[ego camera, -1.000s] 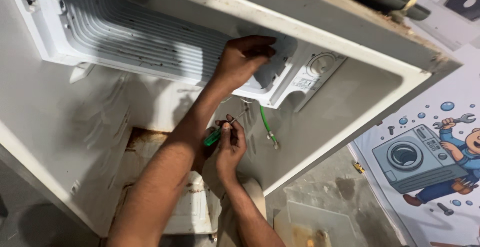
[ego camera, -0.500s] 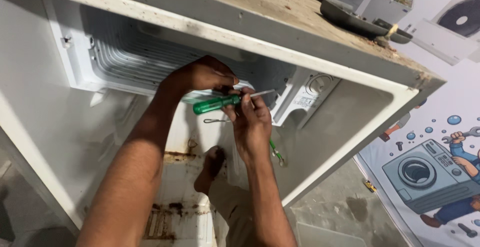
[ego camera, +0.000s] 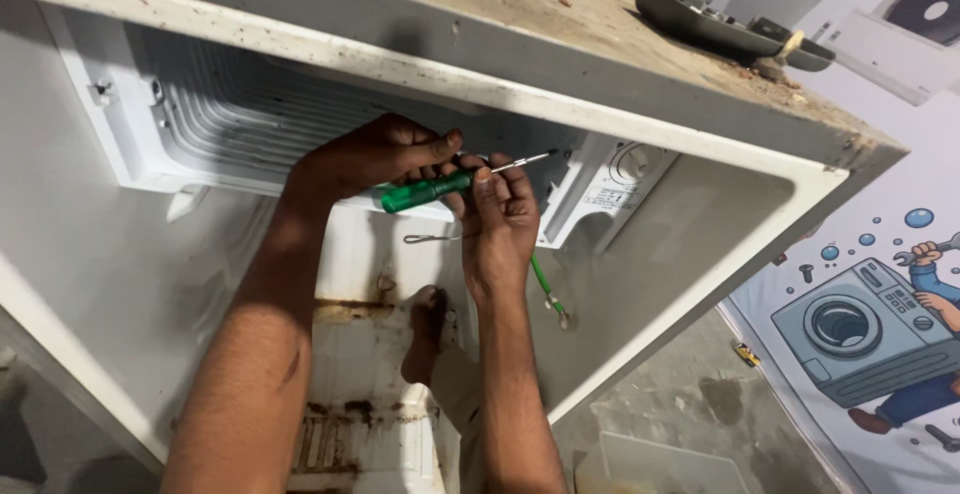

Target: The person crouches on a red stool beside a refrigerator lying on its back and uses a green-handled screwdriver to unscrew and loosen fasteners on the internal evaporator panel and thermostat housing. They reposition the screwdriver repeatedly on different screws and reach into the cabinet by hand.

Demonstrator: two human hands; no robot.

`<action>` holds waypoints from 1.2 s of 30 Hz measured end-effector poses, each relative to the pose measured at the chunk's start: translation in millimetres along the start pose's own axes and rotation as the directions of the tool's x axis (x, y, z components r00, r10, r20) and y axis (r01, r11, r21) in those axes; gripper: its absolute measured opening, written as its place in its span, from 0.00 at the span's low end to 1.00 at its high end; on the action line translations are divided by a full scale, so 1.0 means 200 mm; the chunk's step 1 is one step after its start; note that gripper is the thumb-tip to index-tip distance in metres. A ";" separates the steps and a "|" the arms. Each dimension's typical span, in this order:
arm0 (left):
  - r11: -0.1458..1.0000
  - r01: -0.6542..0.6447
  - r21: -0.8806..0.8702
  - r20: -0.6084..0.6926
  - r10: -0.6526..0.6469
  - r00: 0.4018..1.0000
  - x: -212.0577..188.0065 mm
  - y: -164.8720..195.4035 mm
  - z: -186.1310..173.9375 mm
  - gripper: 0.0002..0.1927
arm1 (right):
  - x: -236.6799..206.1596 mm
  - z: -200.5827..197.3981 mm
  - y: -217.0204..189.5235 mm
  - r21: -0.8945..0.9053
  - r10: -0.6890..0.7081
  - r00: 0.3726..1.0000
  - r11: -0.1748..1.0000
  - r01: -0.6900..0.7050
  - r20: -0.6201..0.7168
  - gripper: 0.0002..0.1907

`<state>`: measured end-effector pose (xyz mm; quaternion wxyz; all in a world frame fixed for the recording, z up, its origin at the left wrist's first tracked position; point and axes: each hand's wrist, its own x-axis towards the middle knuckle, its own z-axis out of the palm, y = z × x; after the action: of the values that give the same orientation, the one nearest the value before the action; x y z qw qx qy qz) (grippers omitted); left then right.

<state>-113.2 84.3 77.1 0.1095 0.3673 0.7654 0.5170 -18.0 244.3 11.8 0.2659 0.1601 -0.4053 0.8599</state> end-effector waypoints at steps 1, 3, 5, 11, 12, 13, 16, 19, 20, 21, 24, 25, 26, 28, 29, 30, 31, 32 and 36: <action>0.999 -0.035 -0.020 0.019 0.035 0.999 -0.01 0.01 0.00 0.29 | 0.00 0.00 0.01 0.007 -0.023 1.000 1.000 0.023 0.010 0.12; 0.993 -0.104 -0.058 0.060 0.107 0.992 -0.03 0.02 -0.01 0.25 | -0.01 -0.01 0.00 -0.017 -0.016 1.000 1.000 0.016 -0.015 0.13; 0.989 -0.100 -0.111 0.109 0.112 0.988 -0.04 0.02 -0.01 0.24 | -0.01 -0.01 0.00 -0.026 -0.011 1.000 1.000 0.010 -0.023 0.14; 0.993 -0.079 -0.092 0.113 0.089 0.990 -0.05 0.02 -0.02 0.26 | -0.01 0.00 -0.01 -0.062 -0.013 1.000 0.998 0.011 -0.025 0.15; 0.990 -0.094 -0.108 0.119 0.107 0.987 -0.05 0.02 -0.02 0.27 | -0.01 0.00 -0.02 -0.069 -0.015 1.000 0.998 0.013 -0.024 0.15; 0.990 -0.100 -0.103 0.114 0.112 0.987 -0.05 0.01 -0.02 0.27 | -0.02 0.00 -0.02 -0.078 -0.019 1.000 0.997 0.017 -0.024 0.16; 0.991 -0.105 -0.083 0.102 0.114 0.988 -0.04 0.00 -0.02 0.27 | -0.03 0.02 -0.03 -0.075 -0.014 0.999 0.997 0.011 -0.035 0.17; 0.994 -0.091 -0.062 0.087 0.097 0.992 -0.04 0.00 -0.02 0.27 | -0.03 0.04 -0.05 -0.132 -0.003 0.999 0.991 -0.004 -0.052 0.19; 0.993 -0.100 -0.059 0.082 0.105 0.991 -0.04 0.00 -0.02 0.28 | -0.03 0.04 -0.06 -0.136 0.012 0.998 0.990 -0.022 -0.068 0.19; 0.992 -0.109 -0.056 0.079 0.114 0.990 -0.04 0.00 -0.02 0.28 | -0.03 0.04 -0.07 -0.140 0.027 0.996 0.989 -0.039 -0.085 0.19; 0.984 -0.071 -0.161 0.090 0.086 0.992 -0.05 0.00 -0.02 0.26 | -0.03 0.04 -0.13 -0.047 0.023 0.994 0.999 -0.027 -0.103 0.20; 0.990 -0.078 -0.120 0.092 0.089 0.992 -0.05 0.00 -0.02 0.25 | -0.03 0.03 -0.14 0.001 0.013 0.995 1.000 -0.013 -0.102 0.20; 0.993 -0.087 -0.078 0.093 0.094 0.991 -0.05 0.00 -0.02 0.24 | -0.03 0.03 -0.14 -0.003 0.039 0.994 0.999 -0.039 -0.102 0.19; 0.990 -0.123 -0.073 0.113 0.131 0.985 -0.05 0.00 -0.02 0.22 | -0.03 0.03 -0.14 -0.013 0.089 0.990 0.996 -0.091 -0.106 0.16; 0.983 -0.149 -0.109 0.130 0.163 0.978 -0.05 -0.01 -0.02 0.22 | -0.02 0.02 -0.14 -0.059 0.099 0.989 0.993 -0.106 -0.109 0.16; 0.974 -0.173 -0.144 0.146 0.193 0.970 -0.05 -0.02 -0.03 0.21 | -0.02 0.01 -0.13 -0.103 0.108 0.988 0.987 -0.120 -0.113 0.16; 0.974 -0.187 -0.130 0.129 0.204 0.971 -0.04 -0.03 -0.03 0.20 | -0.02 0.01 -0.13 -0.144 0.117 0.986 0.981 -0.133 -0.117 0.16; 0.973 -0.202 -0.113 0.111 0.214 0.970 -0.04 -0.04 -0.02 0.20 | -0.03 0.01 -0.12 -0.166 0.090 0.989 0.980 -0.110 -0.120 0.15; 0.950 -0.125 -0.288 -0.011 0.127 0.992 -0.02 -0.07 -0.02 0.16 | -0.05 0.02 -0.14 -0.148 0.099 0.994 0.983 -0.106 -0.051 0.16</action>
<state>-119.2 76.8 65.1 0.1313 0.3973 0.6566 0.6275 5.9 252.9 26.0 0.2413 0.0995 -0.4709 0.8427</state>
